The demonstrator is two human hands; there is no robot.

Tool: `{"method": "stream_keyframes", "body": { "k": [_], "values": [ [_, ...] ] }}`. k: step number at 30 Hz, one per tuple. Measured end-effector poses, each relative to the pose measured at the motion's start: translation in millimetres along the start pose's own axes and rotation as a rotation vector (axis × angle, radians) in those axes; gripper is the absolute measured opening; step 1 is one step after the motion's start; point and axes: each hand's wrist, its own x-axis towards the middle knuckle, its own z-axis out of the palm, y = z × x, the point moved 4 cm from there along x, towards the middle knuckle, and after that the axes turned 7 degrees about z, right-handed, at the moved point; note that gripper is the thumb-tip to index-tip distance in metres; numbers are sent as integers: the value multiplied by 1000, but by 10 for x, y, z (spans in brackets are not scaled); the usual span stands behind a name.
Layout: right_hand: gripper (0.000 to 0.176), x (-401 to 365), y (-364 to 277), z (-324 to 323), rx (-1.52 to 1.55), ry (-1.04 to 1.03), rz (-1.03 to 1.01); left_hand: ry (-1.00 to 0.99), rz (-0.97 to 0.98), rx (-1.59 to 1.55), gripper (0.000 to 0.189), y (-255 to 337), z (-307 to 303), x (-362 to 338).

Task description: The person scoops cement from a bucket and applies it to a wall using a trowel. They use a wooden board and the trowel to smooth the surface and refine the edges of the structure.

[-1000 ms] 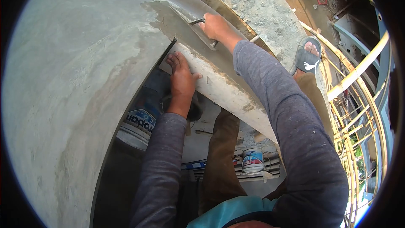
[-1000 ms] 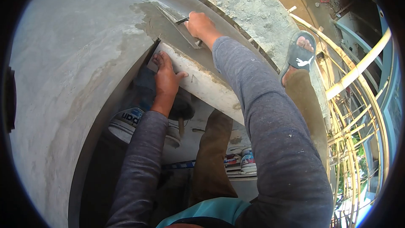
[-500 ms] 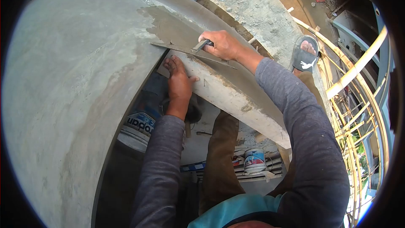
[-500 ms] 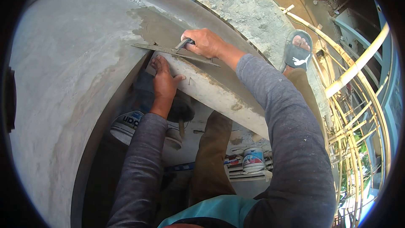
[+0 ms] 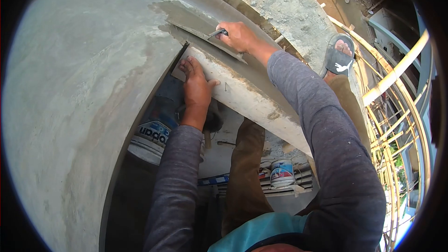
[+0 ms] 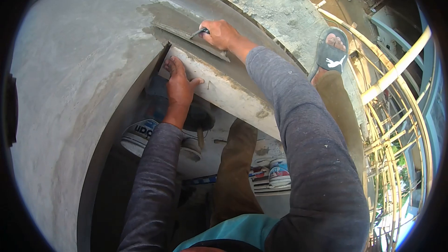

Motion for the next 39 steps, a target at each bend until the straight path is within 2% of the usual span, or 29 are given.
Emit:
{"method": "stream_keyframes", "body": {
  "k": [2, 4, 6, 7, 9, 13, 16, 18, 22, 24, 31, 33, 34, 36, 37, 39],
  "values": [
    [20, -281, -49, -144, 54, -71, -137, 7, 4, -2, 118, 12, 2, 11],
    [18, -451, 46, -215, 94, -69, -166, 12, -2, 6, 119, 23, -36, -2],
    [21, -514, 239, -253, 52, 37, 47, 24, 9, -41, 118, 68, -73, -6],
    [21, -477, 298, -220, 55, 40, 50, 22, 13, -39, 118, 83, -77, 1],
    [24, -279, 508, -97, -17, 5, 215, 14, 5, -10, 118, 71, -70, -3],
    [26, -32, 547, 175, -77, -26, 272, 22, 22, 2, 117, 42, -43, 5],
    [25, -156, 432, 165, -32, -14, 187, 10, 9, -14, 117, 50, -41, -23],
    [22, -363, 337, 4, 65, -87, 50, 21, -2, -5, 117, 27, -14, -1],
    [21, -799, 360, -217, 124, -153, -18, 25, -11, -11, 117, 42, -54, 13],
    [21, -872, 525, -215, 106, -5, 189, 19, -6, -13, 117, 61, -57, -1],
    [19, -409, 417, 169, -116, -26, 196, 40, 16, -21, 116, 25, -21, -13],
    [21, -557, 270, -25, -39, -141, 423, 33, 9, -27, 116, 48, -49, -2],
    [21, -642, 277, -76, -45, -130, 422, 41, 18, -32, 116, 56, -65, 3],
    [25, -855, 427, -152, -306, -278, 442, 36, 12, -19, 116, 34, -38, -4],
    [25, -995, 478, -185, -318, -278, 445, 39, 12, -32, 116, 21, -21, -16],
    [29, -1191, 616, -245, -491, -403, 560, 23, -5, 11, 119, 1, 14, 3]
  ]
}}
